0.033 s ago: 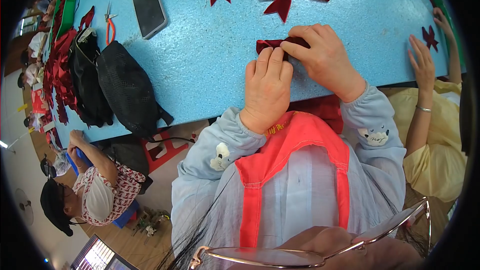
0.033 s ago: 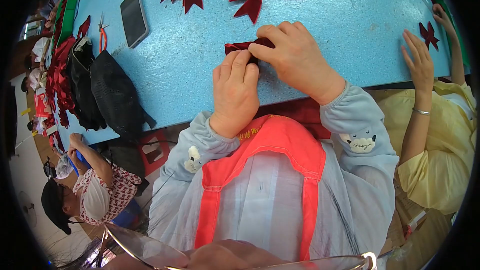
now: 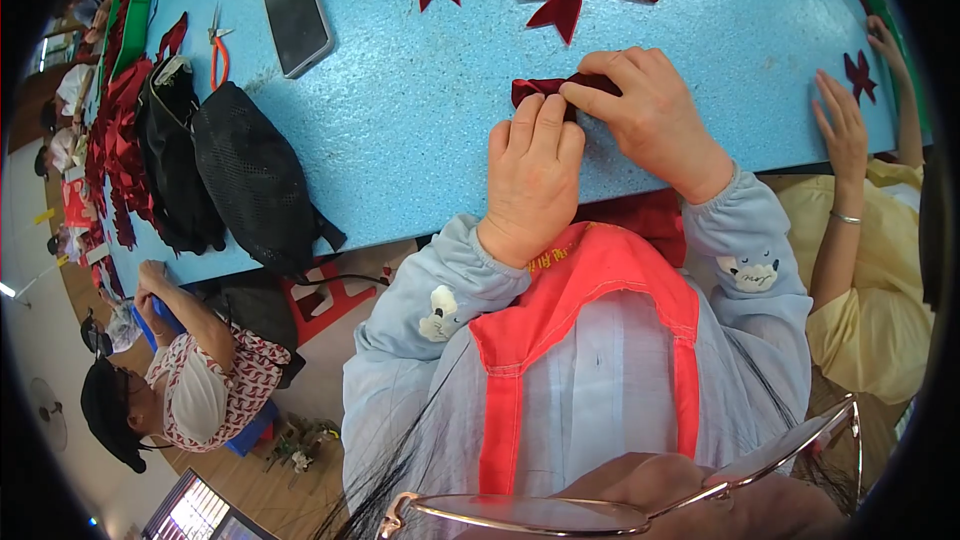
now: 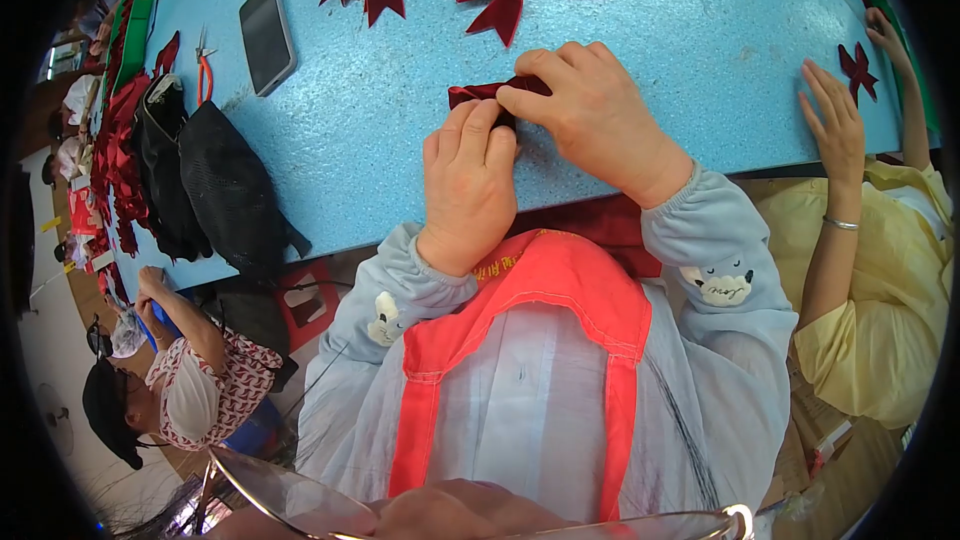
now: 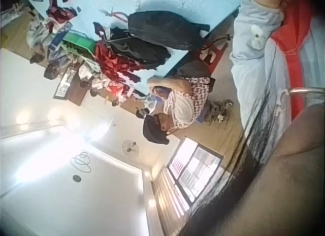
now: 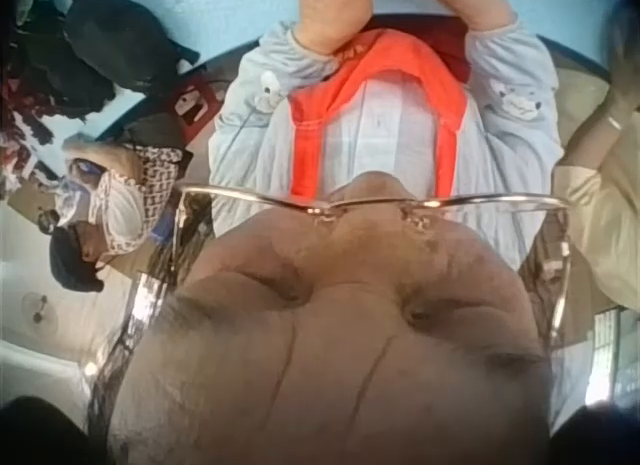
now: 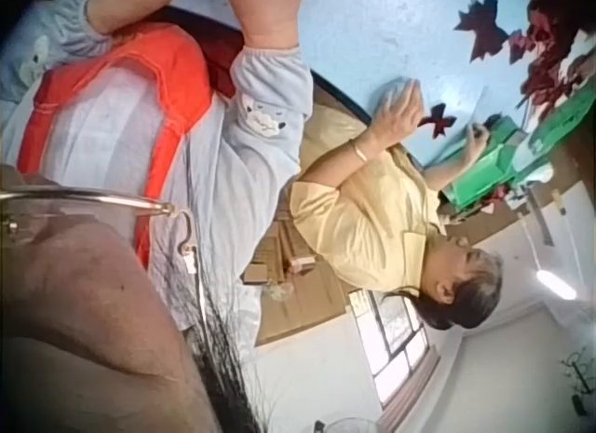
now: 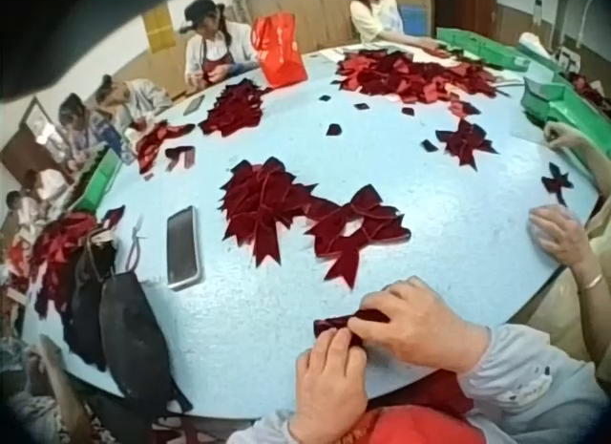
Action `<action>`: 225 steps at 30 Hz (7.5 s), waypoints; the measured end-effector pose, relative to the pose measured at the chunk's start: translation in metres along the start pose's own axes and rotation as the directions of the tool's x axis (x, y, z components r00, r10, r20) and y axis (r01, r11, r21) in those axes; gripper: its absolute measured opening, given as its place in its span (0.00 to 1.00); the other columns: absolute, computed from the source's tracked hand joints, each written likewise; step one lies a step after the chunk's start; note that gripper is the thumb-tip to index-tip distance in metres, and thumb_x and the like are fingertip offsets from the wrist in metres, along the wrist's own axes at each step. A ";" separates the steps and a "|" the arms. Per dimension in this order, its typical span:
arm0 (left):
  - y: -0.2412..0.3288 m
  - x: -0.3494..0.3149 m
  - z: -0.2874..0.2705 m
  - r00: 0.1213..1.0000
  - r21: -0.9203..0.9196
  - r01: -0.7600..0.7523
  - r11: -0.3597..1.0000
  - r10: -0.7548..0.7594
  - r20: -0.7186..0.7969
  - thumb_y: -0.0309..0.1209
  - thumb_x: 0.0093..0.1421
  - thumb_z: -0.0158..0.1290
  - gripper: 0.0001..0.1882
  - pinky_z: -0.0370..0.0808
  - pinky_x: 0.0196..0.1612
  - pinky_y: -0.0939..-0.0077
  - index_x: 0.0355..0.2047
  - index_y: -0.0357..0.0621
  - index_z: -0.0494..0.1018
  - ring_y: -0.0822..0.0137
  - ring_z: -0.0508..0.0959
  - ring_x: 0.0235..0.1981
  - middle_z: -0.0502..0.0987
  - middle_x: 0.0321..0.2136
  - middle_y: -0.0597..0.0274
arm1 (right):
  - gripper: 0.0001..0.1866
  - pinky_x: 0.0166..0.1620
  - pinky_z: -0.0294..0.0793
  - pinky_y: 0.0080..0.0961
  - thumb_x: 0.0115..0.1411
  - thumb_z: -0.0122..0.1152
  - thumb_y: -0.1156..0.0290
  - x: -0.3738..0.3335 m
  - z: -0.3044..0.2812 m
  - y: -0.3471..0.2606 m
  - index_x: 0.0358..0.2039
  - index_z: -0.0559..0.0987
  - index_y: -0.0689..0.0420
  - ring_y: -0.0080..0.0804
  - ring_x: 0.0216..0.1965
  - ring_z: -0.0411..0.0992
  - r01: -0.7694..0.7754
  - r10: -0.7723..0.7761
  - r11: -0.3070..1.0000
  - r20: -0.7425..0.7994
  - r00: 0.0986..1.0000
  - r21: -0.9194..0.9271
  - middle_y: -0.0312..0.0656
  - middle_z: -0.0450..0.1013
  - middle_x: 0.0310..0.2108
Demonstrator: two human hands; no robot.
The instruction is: Assemble red ribbon bows by hand at a factory workbench.
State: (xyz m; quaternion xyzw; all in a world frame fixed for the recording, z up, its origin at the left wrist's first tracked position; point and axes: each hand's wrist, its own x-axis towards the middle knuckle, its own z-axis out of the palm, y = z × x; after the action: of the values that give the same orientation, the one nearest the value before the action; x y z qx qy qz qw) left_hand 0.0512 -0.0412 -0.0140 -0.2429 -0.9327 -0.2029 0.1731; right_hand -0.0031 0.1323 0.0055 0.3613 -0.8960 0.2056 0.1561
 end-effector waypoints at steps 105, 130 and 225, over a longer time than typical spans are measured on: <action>0.011 0.020 -0.037 0.797 -0.795 0.568 0.214 -0.384 0.466 0.25 0.64 0.54 0.08 0.76 0.28 0.79 0.40 0.32 0.74 0.72 0.78 0.26 0.78 0.31 0.58 | 0.04 0.37 0.71 0.16 0.63 0.58 0.76 -0.023 0.005 -0.043 0.37 0.79 0.60 0.18 0.31 0.71 -0.317 0.699 -0.113 0.302 0.648 0.942 0.34 0.74 0.34; 0.027 0.018 -0.011 0.973 -0.597 0.154 0.787 -0.227 -0.048 0.21 0.59 0.58 0.03 0.66 0.25 0.76 0.34 0.39 0.76 0.70 0.70 0.22 0.71 0.23 0.62 | 0.10 0.36 0.73 0.16 0.62 0.61 0.74 -0.050 -0.004 -0.048 0.43 0.78 0.64 0.17 0.34 0.73 -0.323 0.727 -0.030 0.242 0.642 0.946 0.34 0.76 0.33; 0.018 0.085 0.039 0.858 -0.362 -0.500 0.787 0.507 -0.082 0.28 0.59 0.56 0.22 0.69 0.55 0.56 0.54 0.40 0.69 0.53 0.72 0.55 0.72 0.52 0.50 | 0.12 0.45 0.71 0.36 0.50 0.62 0.83 -0.099 -0.039 -0.010 0.38 0.79 0.61 0.45 0.41 0.72 -0.478 0.413 0.878 -0.520 0.747 0.011 0.46 0.73 0.40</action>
State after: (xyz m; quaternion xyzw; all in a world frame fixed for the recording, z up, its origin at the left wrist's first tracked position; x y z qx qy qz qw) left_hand -0.0183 0.0238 -0.0063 -0.5128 -0.7802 -0.3192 0.1628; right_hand 0.0772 0.2019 -0.0005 0.0592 -0.8936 0.2692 0.3544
